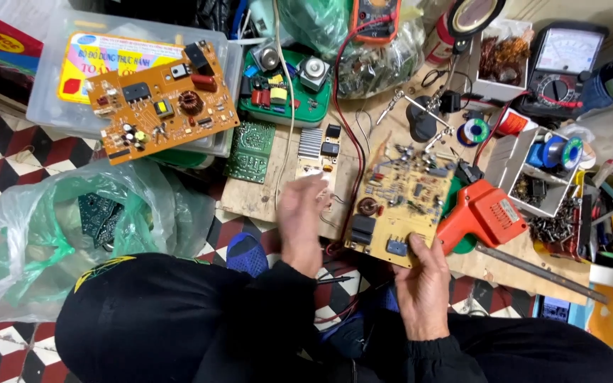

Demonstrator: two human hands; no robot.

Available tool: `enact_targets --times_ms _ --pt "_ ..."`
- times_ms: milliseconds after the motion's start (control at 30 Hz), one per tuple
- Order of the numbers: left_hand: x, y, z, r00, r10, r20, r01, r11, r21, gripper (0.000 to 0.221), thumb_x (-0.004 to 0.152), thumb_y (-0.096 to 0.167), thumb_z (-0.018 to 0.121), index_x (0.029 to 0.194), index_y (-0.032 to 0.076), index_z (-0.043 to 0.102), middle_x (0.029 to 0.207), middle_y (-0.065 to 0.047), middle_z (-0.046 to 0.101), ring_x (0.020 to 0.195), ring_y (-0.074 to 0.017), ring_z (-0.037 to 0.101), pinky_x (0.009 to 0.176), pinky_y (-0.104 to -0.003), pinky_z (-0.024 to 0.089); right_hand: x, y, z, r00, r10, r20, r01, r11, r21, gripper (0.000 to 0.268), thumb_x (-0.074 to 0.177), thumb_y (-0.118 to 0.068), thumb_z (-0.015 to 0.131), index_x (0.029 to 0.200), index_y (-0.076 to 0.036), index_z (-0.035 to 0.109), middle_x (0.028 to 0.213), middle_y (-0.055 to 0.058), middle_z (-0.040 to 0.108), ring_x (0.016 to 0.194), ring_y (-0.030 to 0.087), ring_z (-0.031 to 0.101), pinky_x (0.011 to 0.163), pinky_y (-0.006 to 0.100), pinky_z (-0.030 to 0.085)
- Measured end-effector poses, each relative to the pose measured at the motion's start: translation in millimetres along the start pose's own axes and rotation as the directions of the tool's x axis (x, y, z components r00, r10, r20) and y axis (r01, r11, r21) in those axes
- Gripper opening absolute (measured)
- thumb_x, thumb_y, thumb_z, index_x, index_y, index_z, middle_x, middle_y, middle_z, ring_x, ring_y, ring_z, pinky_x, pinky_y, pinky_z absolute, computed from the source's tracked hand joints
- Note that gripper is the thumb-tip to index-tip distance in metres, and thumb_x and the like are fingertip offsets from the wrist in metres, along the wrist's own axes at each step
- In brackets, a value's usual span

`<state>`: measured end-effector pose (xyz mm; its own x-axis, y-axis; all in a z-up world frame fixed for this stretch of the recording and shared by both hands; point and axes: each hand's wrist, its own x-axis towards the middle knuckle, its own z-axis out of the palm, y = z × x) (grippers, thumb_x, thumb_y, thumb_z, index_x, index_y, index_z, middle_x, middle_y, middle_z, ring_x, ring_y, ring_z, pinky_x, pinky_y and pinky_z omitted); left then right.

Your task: Inspecting various electronic circuit boards by picking them up, rotating them for visual examination, and using a magnifying glass.

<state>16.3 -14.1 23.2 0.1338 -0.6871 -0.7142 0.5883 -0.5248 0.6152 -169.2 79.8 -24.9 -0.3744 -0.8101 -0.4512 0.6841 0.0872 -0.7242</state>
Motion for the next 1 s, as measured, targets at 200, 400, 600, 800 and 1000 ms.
enact_targets --times_ms 200,400,600,800,1000 --pt "21 2 -29 0.955 0.296 0.004 -0.281 0.912 -0.298 0.022 0.102 0.006 0.069 0.122 -0.003 0.064 0.117 -0.019 0.073 0.103 -0.0236 0.068 0.103 -0.040 0.061 11 16 4 0.994 -0.030 -0.109 0.015 0.991 -0.134 0.038 0.104 -0.008 0.067 0.142 -0.001 0.067 0.111 0.007 0.075 0.081 0.013 0.073 0.063 0.022 0.061" --pt "19 -13 -28 0.971 0.145 0.192 -0.083 0.952 -0.294 0.038 0.102 0.007 0.071 0.137 -0.007 0.065 0.116 -0.020 0.071 0.103 -0.0236 0.068 0.097 -0.034 0.058 36 67 15 0.994 0.097 -0.055 -0.100 0.993 -0.066 0.040 0.105 -0.003 0.064 0.144 0.001 0.068 0.118 0.013 0.075 0.095 0.021 0.072 0.080 0.032 0.061" --pt "-3 -1 -16 0.972 0.095 0.214 -0.064 0.986 -0.151 0.038 0.102 0.005 0.071 0.136 -0.011 0.070 0.114 -0.018 0.070 0.104 -0.0221 0.068 0.100 -0.033 0.057 40 58 42 0.968 0.189 -0.163 -0.222 0.950 -0.220 0.042 0.107 -0.004 0.060 0.148 0.005 0.066 0.122 0.017 0.073 0.105 0.024 0.067 0.095 0.034 0.052" --pt "-25 -2 2 0.967 0.063 0.247 -0.072 0.997 0.028 0.041 0.099 0.002 0.073 0.140 -0.007 0.076 0.122 -0.016 0.078 0.104 -0.0207 0.071 0.099 -0.030 0.057 20 43 36 0.987 -0.117 -0.108 -0.019 0.584 -0.812 0.071 0.094 -0.027 0.073 0.156 0.004 0.055 0.151 0.019 0.072 0.133 0.027 0.072 0.113 0.034 0.054" --pt "-68 12 26 0.878 0.071 0.473 -0.148 0.980 0.129 0.043 0.096 -0.001 0.074 0.138 -0.009 0.075 0.111 -0.021 0.082 0.098 -0.0230 0.076 0.091 -0.031 0.061 -37 -50 89 0.997 -0.077 -0.031 0.062 0.939 -0.337 0.037 0.106 -0.014 0.069 0.135 0.005 0.081 0.106 0.012 0.079 0.089 0.019 0.068 0.081 0.032 0.056"
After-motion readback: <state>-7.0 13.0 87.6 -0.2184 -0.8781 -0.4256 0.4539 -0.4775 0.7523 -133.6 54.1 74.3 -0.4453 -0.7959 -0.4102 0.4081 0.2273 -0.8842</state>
